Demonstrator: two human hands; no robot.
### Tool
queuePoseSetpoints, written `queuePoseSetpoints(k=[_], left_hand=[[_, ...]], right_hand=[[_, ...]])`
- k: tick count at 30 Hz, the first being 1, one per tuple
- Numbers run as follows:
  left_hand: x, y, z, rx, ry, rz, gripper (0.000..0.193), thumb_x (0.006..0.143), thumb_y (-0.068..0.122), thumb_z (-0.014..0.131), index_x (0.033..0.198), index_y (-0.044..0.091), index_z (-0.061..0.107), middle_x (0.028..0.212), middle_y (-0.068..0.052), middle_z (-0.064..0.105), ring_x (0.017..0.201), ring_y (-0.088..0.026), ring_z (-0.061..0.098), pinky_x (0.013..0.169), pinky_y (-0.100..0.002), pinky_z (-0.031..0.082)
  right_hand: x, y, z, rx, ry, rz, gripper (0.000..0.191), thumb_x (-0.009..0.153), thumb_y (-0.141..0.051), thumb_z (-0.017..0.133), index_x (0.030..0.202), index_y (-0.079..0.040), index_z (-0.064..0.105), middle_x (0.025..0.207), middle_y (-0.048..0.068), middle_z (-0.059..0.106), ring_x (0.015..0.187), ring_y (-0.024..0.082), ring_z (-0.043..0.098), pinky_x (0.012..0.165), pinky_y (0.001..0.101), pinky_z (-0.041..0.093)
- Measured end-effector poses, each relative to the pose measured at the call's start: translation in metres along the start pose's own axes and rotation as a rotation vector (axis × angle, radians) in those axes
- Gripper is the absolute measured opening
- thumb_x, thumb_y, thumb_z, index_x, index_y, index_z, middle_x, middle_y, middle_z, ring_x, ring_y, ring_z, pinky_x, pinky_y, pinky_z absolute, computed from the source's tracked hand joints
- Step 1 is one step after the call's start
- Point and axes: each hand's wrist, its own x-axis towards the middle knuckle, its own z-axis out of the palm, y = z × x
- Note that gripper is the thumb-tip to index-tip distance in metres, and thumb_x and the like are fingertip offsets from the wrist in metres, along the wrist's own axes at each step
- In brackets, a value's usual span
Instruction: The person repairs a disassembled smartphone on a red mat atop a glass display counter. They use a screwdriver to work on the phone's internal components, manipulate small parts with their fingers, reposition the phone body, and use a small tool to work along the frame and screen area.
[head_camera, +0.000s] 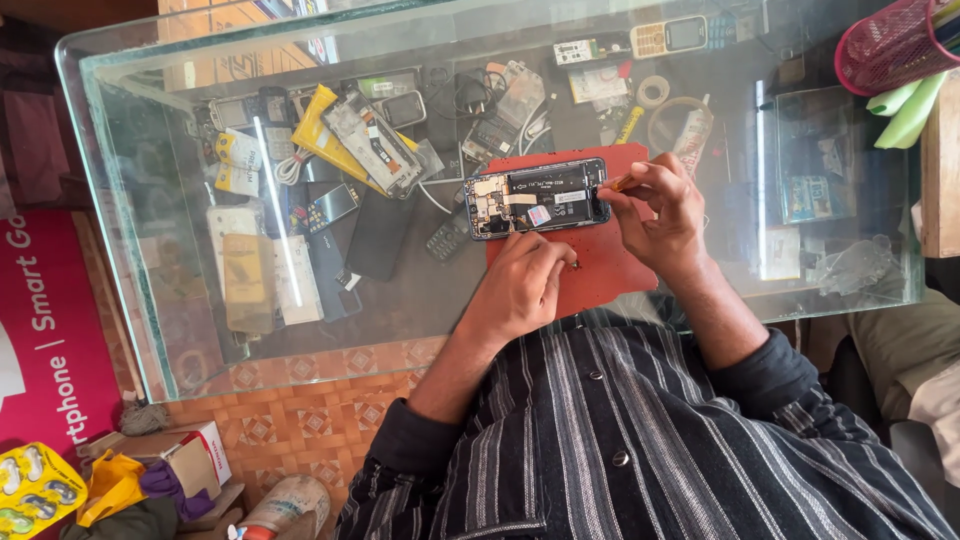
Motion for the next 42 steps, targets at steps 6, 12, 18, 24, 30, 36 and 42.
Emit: queuePoseSetpoints(k=[6,12,18,24,30,36,42], left_hand=[[-0.001,-0.008,0.000,0.044,0.057,0.034,0.027,0.078,-0.013,0.060,0.101,0.001,0.064,0.090,-0.007,0.066,0.087,-0.027,0.061,0.080,-0.041,0.049],[0.005,-0.001,-0.001,0.239,0.065,0.102,0.030,0.080,-0.004,0.065,0.109,0.000,0.066,0.114,-0.009,0.069,0.108,-0.028,0.062,0.094,-0.042,0.048],[0.021,0.000,-0.001,0.346,-0.035,0.089,0.034,0.091,0.007,0.068,0.125,0.001,0.066,0.146,-0.014,0.056,0.138,-0.031,0.052,0.117,-0.047,0.040],[0.034,-0.003,0.010,0.413,-0.101,0.042,0.038,0.094,0.017,0.066,0.131,0.007,0.066,0.151,-0.017,0.051,0.146,-0.033,0.043,0.126,-0.050,0.029],[0.034,-0.006,0.015,0.429,-0.102,0.009,0.034,0.097,0.018,0.065,0.130,0.009,0.067,0.153,-0.014,0.050,0.147,-0.031,0.043,0.127,-0.050,0.027],[0.032,-0.006,0.018,0.458,-0.097,0.006,0.036,0.096,0.018,0.064,0.130,0.008,0.069,0.153,-0.014,0.051,0.146,-0.031,0.043,0.126,-0.050,0.027],[0.032,-0.007,0.019,0.441,-0.079,0.005,0.034,0.096,0.016,0.064,0.129,0.008,0.070,0.151,-0.015,0.052,0.146,-0.031,0.044,0.127,-0.050,0.029]], right_hand=[[0.000,-0.001,-0.004,0.156,-0.164,-0.053,0.060,0.094,0.022,0.050,0.140,-0.014,0.040,0.124,0.019,0.062,0.109,0.030,0.074,0.093,0.0390,0.062],[0.012,-0.009,-0.004,-0.190,0.002,-0.091,0.068,0.086,0.012,0.080,0.138,-0.011,0.043,0.105,0.016,0.066,0.094,0.030,0.070,0.077,0.0372,0.057],[0.018,-0.017,-0.011,-0.029,-0.125,-0.119,0.066,0.089,0.024,0.059,0.143,-0.007,0.038,0.115,0.021,0.065,0.104,0.037,0.071,0.087,0.0367,0.063],[0.015,-0.010,-0.003,-0.017,0.010,0.060,0.069,0.092,0.019,0.073,0.147,-0.008,0.042,0.122,0.022,0.057,0.100,0.028,0.070,0.089,0.0344,0.062],[0.012,-0.006,-0.006,0.129,-0.152,-0.087,0.065,0.090,0.021,0.060,0.144,-0.007,0.038,0.126,0.022,0.059,0.112,0.033,0.064,0.094,0.0369,0.057],[0.016,-0.013,-0.005,0.025,-0.037,0.043,0.065,0.095,0.022,0.067,0.145,-0.012,0.043,0.115,0.016,0.064,0.103,0.026,0.072,0.082,0.0319,0.063],[0.012,-0.004,-0.006,0.074,-0.100,-0.155,0.073,0.086,0.021,0.065,0.143,-0.009,0.033,0.132,0.024,0.054,0.110,0.029,0.064,0.090,0.0357,0.059]])
